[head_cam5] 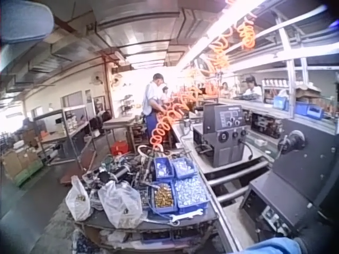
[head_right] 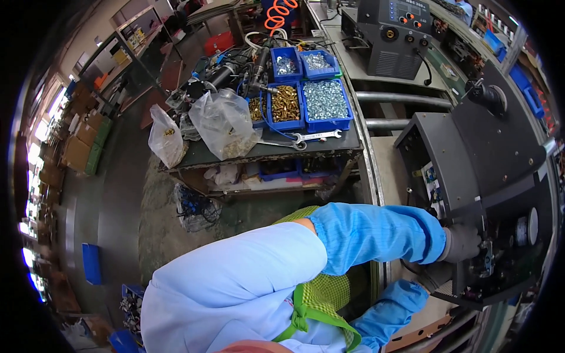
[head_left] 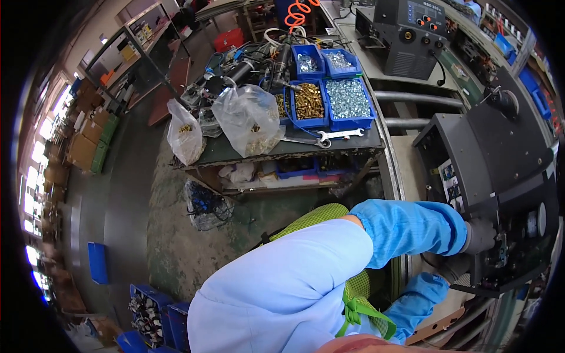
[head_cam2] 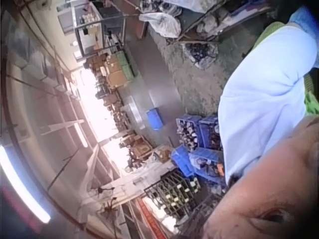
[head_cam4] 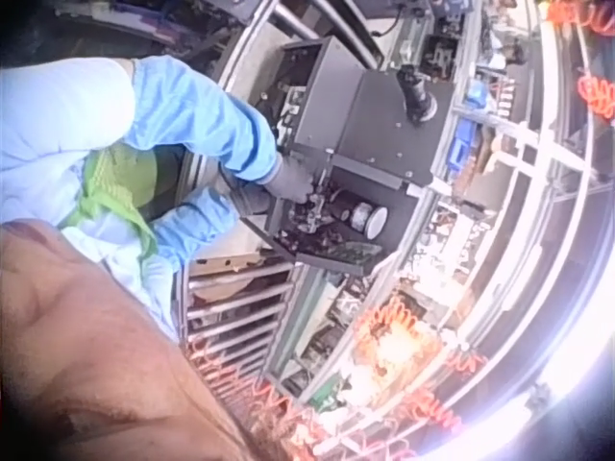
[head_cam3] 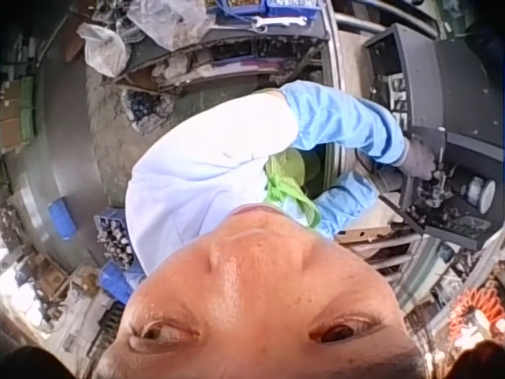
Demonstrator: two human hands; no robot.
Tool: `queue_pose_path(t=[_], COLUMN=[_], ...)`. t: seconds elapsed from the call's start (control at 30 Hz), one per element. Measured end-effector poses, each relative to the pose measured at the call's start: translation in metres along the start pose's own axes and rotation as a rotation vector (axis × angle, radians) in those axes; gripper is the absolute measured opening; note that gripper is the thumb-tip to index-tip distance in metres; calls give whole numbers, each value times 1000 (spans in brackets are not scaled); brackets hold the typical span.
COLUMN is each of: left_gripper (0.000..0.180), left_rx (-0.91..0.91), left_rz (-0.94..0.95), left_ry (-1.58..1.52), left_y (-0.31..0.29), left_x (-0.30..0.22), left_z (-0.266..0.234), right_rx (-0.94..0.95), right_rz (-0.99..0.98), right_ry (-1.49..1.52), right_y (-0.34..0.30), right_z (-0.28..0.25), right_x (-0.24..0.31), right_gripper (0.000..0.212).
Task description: The person assembles electronic motor components, including motor housings, screws, and small parts, using an assembly machine.
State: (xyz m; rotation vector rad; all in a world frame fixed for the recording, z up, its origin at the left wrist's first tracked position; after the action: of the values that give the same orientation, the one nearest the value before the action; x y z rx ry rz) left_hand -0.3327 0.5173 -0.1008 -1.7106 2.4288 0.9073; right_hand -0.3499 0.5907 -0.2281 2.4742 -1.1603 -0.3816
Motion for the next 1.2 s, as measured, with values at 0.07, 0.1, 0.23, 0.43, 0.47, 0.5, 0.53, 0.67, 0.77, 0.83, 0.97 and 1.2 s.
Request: queue_pose_path(t=[0.07,0.1,0.23,0.43,0.47,0.5,0.53,0.67,0.77,0.83,0.97,1.2], left_gripper=[21,21,21,24,25,25,24,19,19,20,20,22], left_rx=[24,39,52,9,20,33,20,-139,-157,-153,-233,-230], left_rz=[10,16,11,82,69,60,56,116,184,219,210,222], left_ry=[7,18,-23,-24,-28,-31,-20,34,8,-29,-17,10], left_y=[-1,-2,-10,-12,-9,-8,-8,-12,-12,-11,-21,-19], left_x=[-3,-4,-5,-6,-8,-9,-2,-3,-2,-4,-9,-16], left_z=[1,0,-13,-12,-9,-4,-1,-11,-2,-1,-13,-18], right_rx=[8,12,-84,-200,16,236,28,-52,196,-324,-107,23], right_rz=[-19,-30,-123,-57,-25,12,-69,47,137,-15,-20,-14], right_ry=[10,15,-83,-119,-218,-308,-295,-120,89,-126,-105,6], right_y=[-6,-5,-4,-2,-2,-6,1,10,9,1,-1,3], right_z=[2,6,19,-3,6,15,-16,-9,5,-28,-22,-36], right_x=[-7,-7,-8,3,3,3,27,19,10,31,24,34], right_gripper=[22,22,19,21,26,30,31,35,35,34,32,30])
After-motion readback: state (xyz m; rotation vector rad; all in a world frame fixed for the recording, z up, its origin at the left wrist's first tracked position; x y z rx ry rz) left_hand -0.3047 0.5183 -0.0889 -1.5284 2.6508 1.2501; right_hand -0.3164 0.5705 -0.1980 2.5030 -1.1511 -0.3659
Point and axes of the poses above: each hand's wrist, its own y-axis towards the middle knuckle, its own z-axis out of the palm, x = y × z, the point moved 8 cm from there along y, towards the middle knuckle, and after that the axes turned 7 degrees about -y, right-handed, at the moved point
